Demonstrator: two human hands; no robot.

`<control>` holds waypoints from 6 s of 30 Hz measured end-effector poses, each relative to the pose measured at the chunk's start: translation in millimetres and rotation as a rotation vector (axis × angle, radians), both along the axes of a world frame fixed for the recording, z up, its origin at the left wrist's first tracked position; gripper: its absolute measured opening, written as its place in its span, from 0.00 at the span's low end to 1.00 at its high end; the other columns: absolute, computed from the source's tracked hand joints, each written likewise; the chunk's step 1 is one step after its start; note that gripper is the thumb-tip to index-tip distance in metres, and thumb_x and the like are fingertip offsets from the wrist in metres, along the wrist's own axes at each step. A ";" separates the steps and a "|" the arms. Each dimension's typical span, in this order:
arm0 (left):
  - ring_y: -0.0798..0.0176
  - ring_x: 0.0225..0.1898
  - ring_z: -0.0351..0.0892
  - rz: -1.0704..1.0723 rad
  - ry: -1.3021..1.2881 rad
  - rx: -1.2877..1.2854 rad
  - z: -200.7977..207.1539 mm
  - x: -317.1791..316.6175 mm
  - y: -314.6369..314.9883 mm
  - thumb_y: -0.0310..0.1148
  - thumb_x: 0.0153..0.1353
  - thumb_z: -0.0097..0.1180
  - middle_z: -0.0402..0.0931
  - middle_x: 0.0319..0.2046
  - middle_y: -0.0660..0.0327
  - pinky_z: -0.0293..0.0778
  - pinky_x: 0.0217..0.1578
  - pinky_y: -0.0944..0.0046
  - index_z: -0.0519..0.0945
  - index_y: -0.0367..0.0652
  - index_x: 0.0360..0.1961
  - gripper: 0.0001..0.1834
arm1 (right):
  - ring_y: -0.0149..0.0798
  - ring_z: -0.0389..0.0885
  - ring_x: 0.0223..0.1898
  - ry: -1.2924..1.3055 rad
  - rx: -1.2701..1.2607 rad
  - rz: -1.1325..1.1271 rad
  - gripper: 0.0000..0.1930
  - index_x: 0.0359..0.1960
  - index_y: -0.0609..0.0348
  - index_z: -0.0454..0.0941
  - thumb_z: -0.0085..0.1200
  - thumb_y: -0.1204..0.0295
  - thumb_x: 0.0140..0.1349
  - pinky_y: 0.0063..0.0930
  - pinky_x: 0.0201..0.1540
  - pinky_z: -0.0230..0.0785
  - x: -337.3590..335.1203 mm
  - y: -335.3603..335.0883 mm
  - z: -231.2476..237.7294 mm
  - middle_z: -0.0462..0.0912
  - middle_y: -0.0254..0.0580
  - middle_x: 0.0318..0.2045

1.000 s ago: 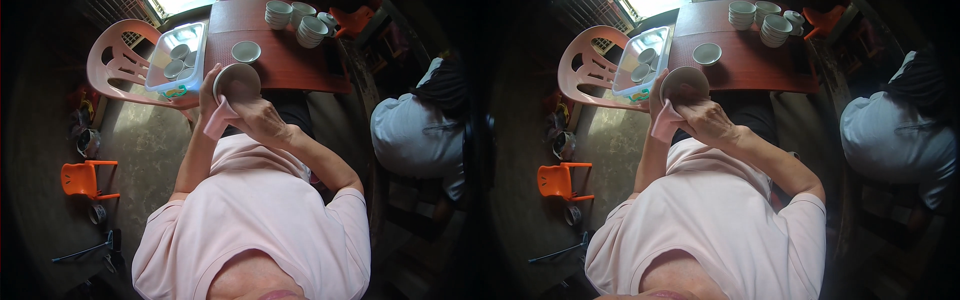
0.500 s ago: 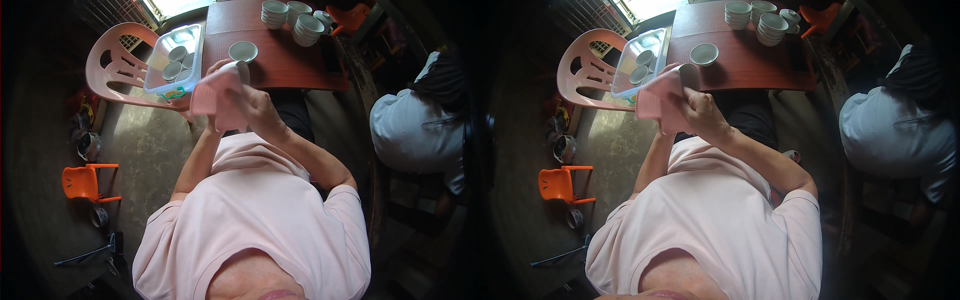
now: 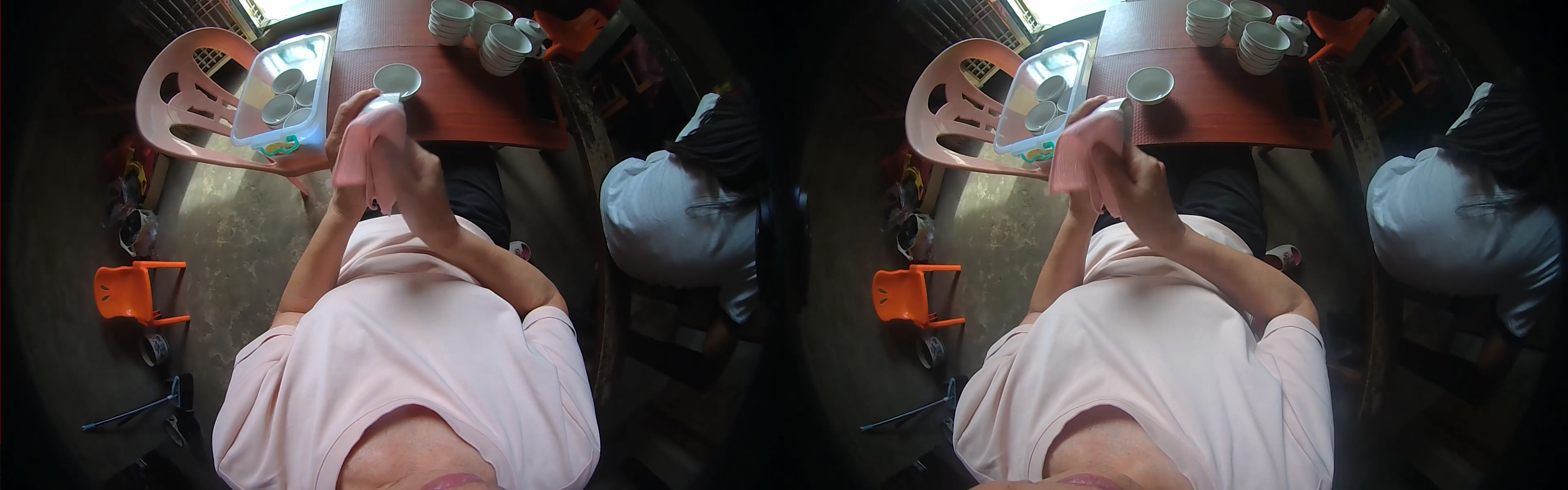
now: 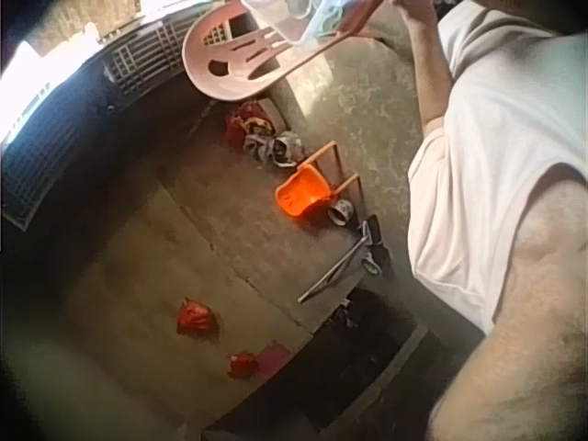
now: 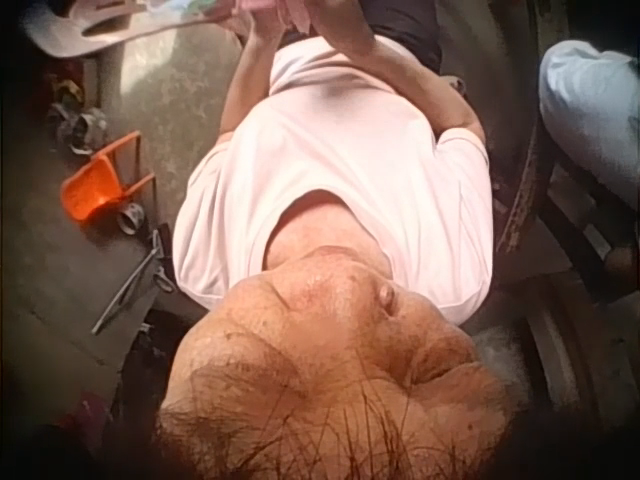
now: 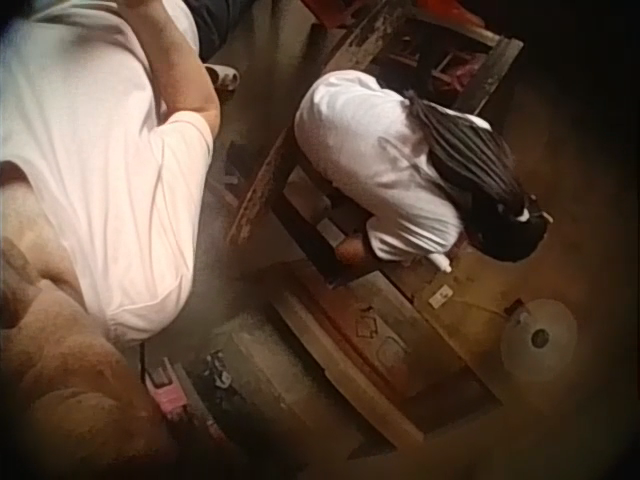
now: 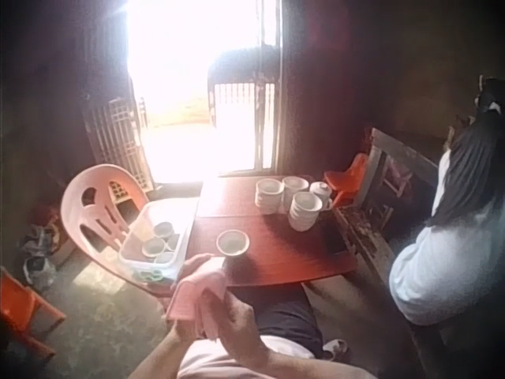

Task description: The person cleans small ceramic bowls by wiping their inner and outer surfaces with a cloth by hand and placing a bowl into a plastic container.

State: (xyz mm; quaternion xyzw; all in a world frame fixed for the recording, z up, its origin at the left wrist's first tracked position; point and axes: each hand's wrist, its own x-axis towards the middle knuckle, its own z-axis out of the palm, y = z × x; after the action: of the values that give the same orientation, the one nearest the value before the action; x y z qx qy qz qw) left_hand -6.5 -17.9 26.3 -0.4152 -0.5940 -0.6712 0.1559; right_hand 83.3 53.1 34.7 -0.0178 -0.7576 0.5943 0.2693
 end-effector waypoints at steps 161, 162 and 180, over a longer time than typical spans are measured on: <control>0.47 0.42 0.79 -0.074 -0.150 -1.473 -155.9 -319.3 -26.5 0.31 0.56 0.48 0.80 0.36 0.48 0.72 0.41 0.53 0.80 0.41 0.39 0.13 | 0.35 0.75 0.50 0.065 -1.319 0.510 0.20 0.52 0.50 0.72 0.43 0.53 0.67 0.32 0.53 0.71 10.7 130.9 -176.9 0.77 0.31 0.48; 0.47 0.43 0.78 -0.093 -0.138 -1.496 -159.1 -321.7 -27.0 0.31 0.56 0.48 0.79 0.36 0.47 0.72 0.41 0.53 0.80 0.40 0.39 0.13 | 0.35 0.76 0.49 0.058 -1.320 0.472 0.19 0.52 0.51 0.73 0.44 0.54 0.67 0.32 0.53 0.71 10.2 127.7 -174.0 0.78 0.32 0.48; 0.49 0.52 0.75 0.276 -0.174 -0.798 -126.5 -333.8 -38.1 0.27 0.52 0.49 0.75 0.48 0.46 0.68 0.54 0.57 0.74 0.39 0.53 0.24 | 0.32 0.68 0.11 0.190 -0.791 0.515 0.28 0.10 0.56 0.68 0.33 0.58 0.69 0.18 0.09 0.58 -38.1 117.2 -86.4 0.69 0.40 0.10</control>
State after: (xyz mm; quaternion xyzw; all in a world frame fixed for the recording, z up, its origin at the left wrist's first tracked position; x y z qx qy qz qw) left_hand -340.2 -56.0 -100.2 -0.3016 -0.8678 -0.3944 0.0207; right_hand 45.2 170.4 -51.7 0.1236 -0.4250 0.8834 0.1540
